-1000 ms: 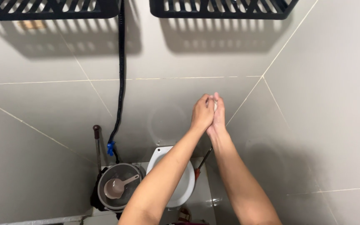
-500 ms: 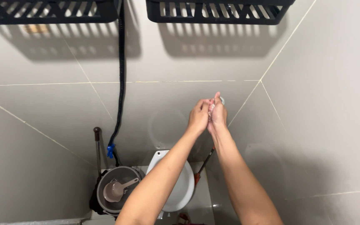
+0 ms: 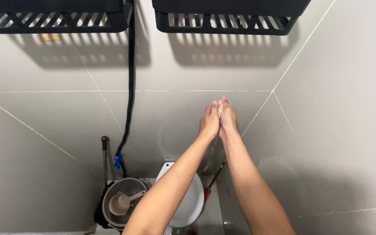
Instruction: Cleaning bathroom shelves using a cloth and water.
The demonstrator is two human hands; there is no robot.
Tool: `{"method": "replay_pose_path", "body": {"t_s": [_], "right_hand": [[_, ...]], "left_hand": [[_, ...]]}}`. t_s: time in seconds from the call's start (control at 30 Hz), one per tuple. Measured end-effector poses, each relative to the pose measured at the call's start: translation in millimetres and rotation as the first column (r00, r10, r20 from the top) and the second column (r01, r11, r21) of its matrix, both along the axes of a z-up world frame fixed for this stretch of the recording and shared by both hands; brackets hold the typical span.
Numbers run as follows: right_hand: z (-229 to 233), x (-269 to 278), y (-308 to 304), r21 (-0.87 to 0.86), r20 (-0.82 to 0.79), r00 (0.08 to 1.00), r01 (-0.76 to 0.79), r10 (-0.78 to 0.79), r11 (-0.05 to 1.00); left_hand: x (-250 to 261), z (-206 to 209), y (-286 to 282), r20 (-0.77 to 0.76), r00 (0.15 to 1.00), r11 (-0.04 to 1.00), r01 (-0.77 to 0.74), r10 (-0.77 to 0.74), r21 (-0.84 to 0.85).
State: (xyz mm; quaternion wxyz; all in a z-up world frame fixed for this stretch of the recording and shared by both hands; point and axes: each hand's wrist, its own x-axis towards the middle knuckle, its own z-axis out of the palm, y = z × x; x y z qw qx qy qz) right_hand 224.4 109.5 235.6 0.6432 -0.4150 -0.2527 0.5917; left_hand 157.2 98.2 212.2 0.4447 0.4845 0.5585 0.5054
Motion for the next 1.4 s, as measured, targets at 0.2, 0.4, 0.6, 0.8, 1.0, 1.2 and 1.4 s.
{"method": "replay_pose_path", "body": {"t_s": [0.2, 0.4, 0.6, 0.8, 1.0, 1.2, 1.4], "right_hand": [[-28, 4, 31, 0.109, 0.159, 0.983, 0.071, -0.088, 0.992], [-1, -6, 30, 0.114, 0.176, 0.976, 0.108, -0.127, 0.988], [-36, -1, 63, 0.207, 0.057, 0.997, 0.042, -0.054, 0.978], [5, -9, 21, 0.261, 0.098, 0.988, -0.14, 0.118, 0.955], [63, -16, -13, 0.27, 0.209, 0.851, -0.524, 0.482, 0.808], [142, -43, -69, 0.229, 0.924, 0.382, -0.579, 0.013, 0.782], [261, -29, -137, 0.435, 0.9, 0.346, -0.655, -0.266, 0.618]], "left_hand": [[3, 8, 7, 0.102, 0.995, 1.0, 0.0, 0.0, 0.005], [-1, 21, 5, 0.099, 0.993, 0.994, -0.069, 0.061, 0.083], [-6, 29, 0, 0.077, 0.995, 0.995, -0.069, 0.064, 0.072], [-11, -2, 27, 0.089, 0.993, 0.98, -0.09, 0.075, 0.178], [-54, 34, -2, 0.157, 0.979, 0.981, -0.153, 0.134, 0.117], [-110, 59, -18, 0.181, 0.942, 0.888, -0.328, 0.282, 0.322], [-155, 153, -78, 0.013, 0.966, 0.826, -0.227, 0.257, 0.516]]}}
